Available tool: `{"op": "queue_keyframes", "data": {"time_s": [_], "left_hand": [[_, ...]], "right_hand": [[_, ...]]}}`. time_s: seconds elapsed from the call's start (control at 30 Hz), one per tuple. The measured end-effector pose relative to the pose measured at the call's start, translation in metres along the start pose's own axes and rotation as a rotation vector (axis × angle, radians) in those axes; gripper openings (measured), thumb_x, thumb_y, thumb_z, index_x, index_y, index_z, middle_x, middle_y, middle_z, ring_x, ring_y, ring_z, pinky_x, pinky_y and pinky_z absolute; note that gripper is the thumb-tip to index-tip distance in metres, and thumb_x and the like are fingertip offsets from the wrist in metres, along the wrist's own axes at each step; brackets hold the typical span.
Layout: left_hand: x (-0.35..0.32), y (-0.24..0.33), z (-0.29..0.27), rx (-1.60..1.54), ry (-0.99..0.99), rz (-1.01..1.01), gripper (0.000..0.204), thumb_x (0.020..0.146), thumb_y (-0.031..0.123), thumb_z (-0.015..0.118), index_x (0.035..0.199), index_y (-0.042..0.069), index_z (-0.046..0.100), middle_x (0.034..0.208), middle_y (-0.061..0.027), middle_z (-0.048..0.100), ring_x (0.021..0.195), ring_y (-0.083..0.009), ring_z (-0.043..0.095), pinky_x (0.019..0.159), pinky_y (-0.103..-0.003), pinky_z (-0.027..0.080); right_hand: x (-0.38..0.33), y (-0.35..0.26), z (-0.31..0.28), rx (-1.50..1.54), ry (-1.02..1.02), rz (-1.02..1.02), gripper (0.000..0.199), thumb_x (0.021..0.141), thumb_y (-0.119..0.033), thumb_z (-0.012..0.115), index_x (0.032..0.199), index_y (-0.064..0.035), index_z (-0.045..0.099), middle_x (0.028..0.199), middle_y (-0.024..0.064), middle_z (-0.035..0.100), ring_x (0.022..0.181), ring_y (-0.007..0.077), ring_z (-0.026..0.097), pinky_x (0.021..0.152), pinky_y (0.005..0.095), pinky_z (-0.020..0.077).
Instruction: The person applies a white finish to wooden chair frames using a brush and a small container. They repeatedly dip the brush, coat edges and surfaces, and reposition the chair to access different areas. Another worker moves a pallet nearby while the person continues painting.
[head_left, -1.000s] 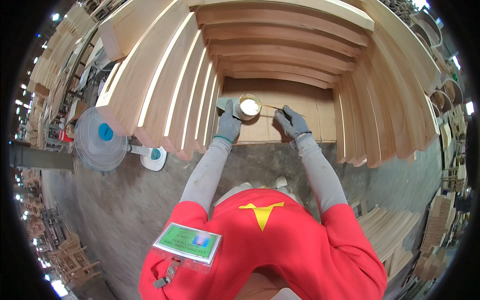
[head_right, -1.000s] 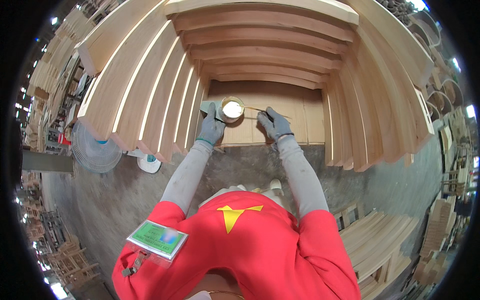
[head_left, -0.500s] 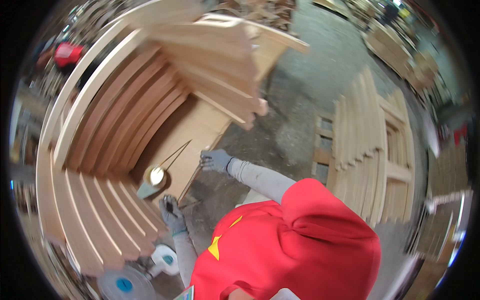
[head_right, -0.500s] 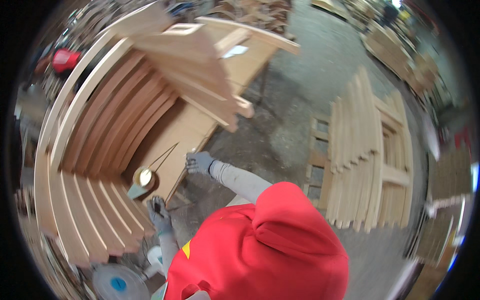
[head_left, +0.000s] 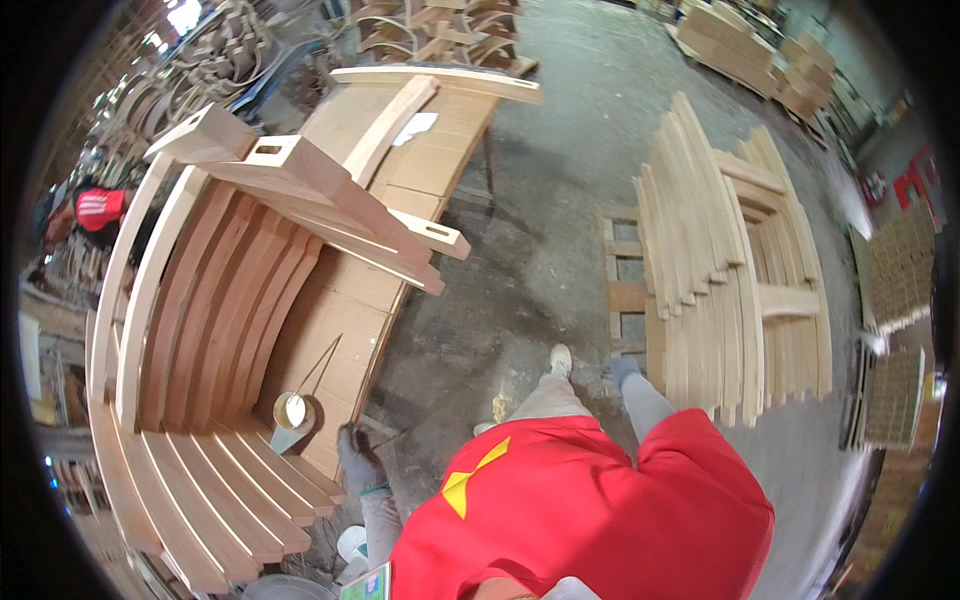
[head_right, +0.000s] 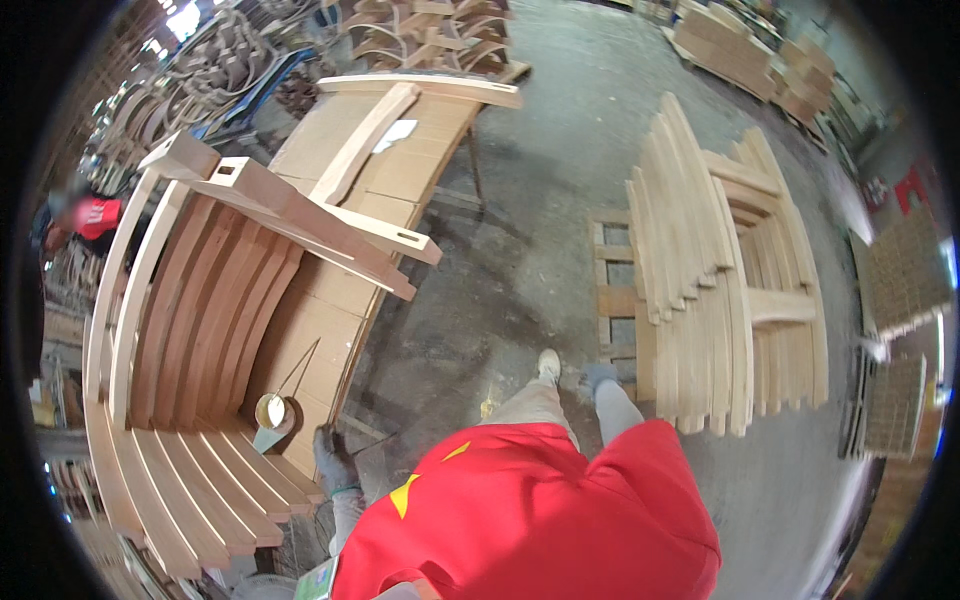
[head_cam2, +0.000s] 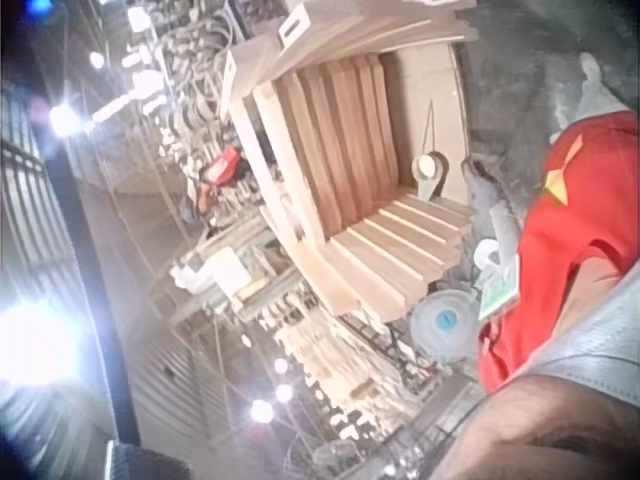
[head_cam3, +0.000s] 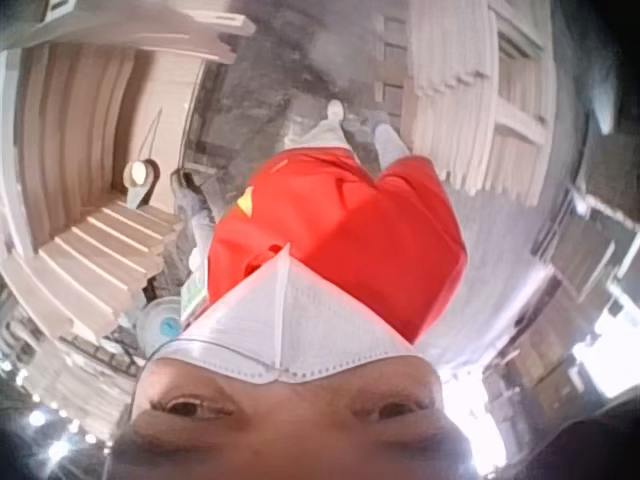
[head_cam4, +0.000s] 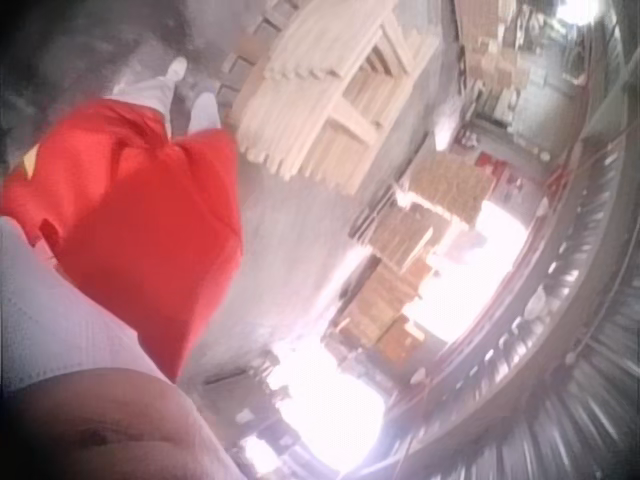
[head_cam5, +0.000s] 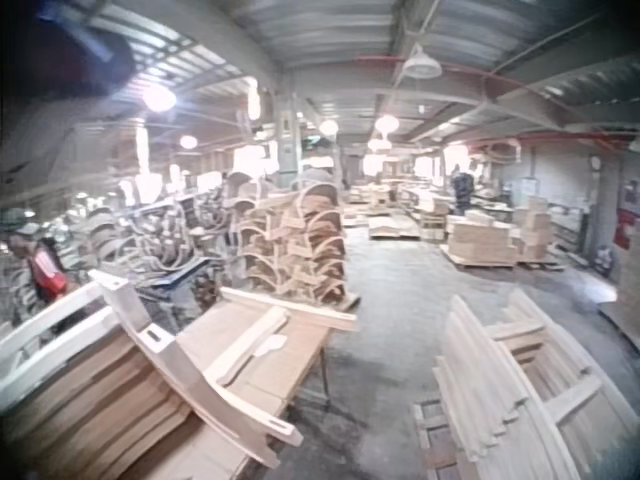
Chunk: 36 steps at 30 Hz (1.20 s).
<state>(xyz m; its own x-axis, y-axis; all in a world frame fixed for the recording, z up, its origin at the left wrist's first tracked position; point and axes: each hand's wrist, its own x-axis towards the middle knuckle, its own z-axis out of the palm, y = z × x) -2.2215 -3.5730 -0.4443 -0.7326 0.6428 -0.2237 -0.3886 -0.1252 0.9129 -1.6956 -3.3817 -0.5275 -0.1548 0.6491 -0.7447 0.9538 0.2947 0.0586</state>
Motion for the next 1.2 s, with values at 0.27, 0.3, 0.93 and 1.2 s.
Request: {"op": "queue_keyframes", "data": {"time_s": [0.27,0.3,0.93,1.2], "left_hand": [[-0.011,-0.066,0.180,-0.106,-0.061,-0.267,0.026,0.087,0.018,0.055,0.109,0.004,0.054,0.101,-0.0062,0.057,0.092,-0.0191,0.057,0.082,-0.036,0.048],[-0.022,-0.070,0.192,-0.102,-0.082,-0.266,0.026,0.087,0.018,0.055,0.109,0.004,0.053,0.101,-0.0061,0.057,0.092,-0.0191,0.057,0.082,-0.036,0.048],[0.023,-0.132,0.534,0.106,-0.643,-0.491,0.022,0.086,0.010,0.054,0.108,0.003,0.055,0.095,-0.0071,0.060,0.085,-0.0167,0.059,0.080,-0.034,0.049],[0.110,-0.132,0.688,0.175,-0.810,-0.474,0.026,0.086,0.010,0.054,0.111,0.000,0.053,0.100,-0.0085,0.059,0.091,-0.0175,0.057,0.084,-0.035,0.047]], "right_hand": [[0.035,0.074,-0.005,0.058,0.072,-0.239,0.041,0.088,-0.031,0.040,0.118,-0.0044,0.048,0.122,0.0127,0.051,0.111,0.0255,0.049,0.094,0.0407,0.0388],[0.029,0.063,-0.040,0.367,0.015,-0.178,0.039,0.088,-0.030,0.042,0.116,-0.0047,0.050,0.121,0.0130,0.052,0.109,0.0254,0.050,0.091,0.0396,0.0416],[0.041,0.324,-0.181,1.133,1.153,0.619,0.042,0.076,-0.021,0.062,0.111,0.0003,0.055,0.109,0.0198,0.060,0.099,0.0309,0.059,0.083,0.0367,0.0466],[0.080,0.406,-0.260,0.879,1.229,0.930,0.058,0.074,-0.025,0.062,0.124,-0.0004,0.045,0.128,0.0197,0.045,0.114,0.0320,0.048,0.095,0.0375,0.0395]]}}
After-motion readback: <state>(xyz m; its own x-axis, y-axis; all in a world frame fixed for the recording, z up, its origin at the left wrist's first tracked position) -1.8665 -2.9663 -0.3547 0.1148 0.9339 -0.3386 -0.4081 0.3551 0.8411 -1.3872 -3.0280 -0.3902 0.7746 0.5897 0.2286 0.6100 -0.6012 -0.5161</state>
